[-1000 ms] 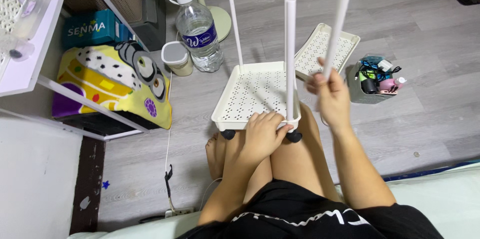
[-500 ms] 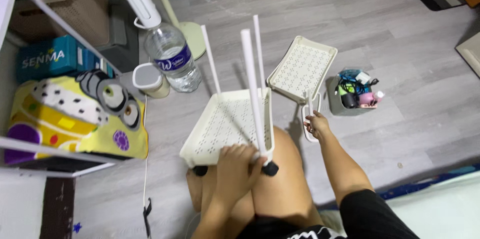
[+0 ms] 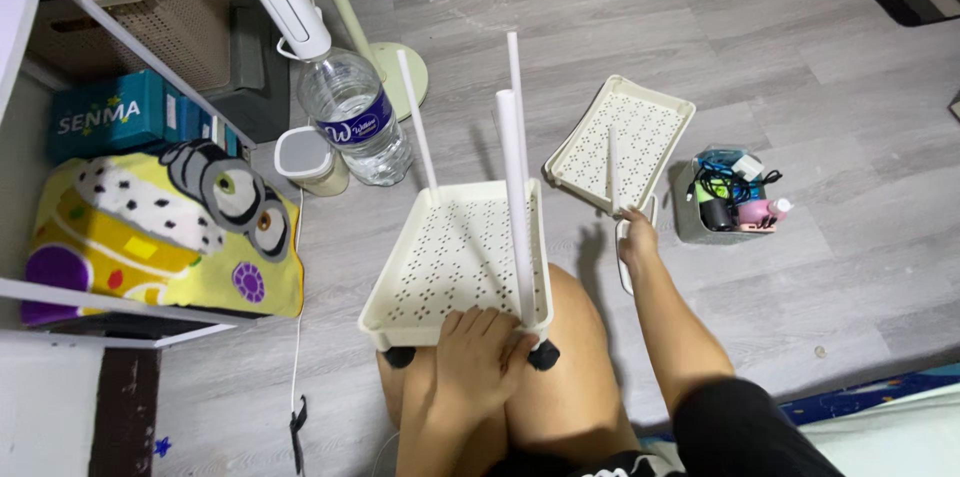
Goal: The person assembles a white plastic storage shelf by inserting vertical poles into perforated trays and attaching wheels. They then wipe the assembled trays with a tissue.
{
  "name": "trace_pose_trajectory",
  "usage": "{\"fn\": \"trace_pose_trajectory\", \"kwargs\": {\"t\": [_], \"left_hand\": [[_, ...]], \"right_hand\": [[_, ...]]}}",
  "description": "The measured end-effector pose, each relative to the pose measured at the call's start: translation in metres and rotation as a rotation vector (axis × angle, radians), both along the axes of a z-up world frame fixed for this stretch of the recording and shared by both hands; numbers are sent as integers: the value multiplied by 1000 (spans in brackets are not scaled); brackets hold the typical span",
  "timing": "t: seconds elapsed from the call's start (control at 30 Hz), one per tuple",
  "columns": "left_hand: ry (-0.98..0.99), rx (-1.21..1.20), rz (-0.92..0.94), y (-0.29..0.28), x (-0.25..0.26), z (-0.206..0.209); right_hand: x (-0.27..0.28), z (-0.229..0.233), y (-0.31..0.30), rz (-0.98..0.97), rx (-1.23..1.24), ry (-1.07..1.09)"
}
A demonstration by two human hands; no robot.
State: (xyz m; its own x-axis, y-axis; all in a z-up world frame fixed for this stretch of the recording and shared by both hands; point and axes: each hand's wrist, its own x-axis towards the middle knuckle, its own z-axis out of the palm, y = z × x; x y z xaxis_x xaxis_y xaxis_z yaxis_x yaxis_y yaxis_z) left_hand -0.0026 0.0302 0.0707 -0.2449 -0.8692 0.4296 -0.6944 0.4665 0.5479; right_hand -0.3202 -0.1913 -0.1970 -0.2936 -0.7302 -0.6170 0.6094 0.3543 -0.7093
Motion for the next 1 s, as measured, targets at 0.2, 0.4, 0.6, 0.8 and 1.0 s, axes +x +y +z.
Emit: {"fn": "trace_pose_trajectory", "kwargs": {"t": [0.2,0.4,0.6,0.8,1.0], "left_hand": [[-18,11,8,-2,-6,-6],[-10,-141,49,-4,-11,-22],[12,-113,20,2,-11,-23],[14,-94,-1,9,-11,-23],[61,-118,48,6,-9,-37]], "right_hand": [[80,125,112,200,-565,286],[153,240,168,740,-555,442],[161,242,151,717,-409,205],[138,242,116,1164,-434,-467],[166,312,158,830,-383,225]]}}
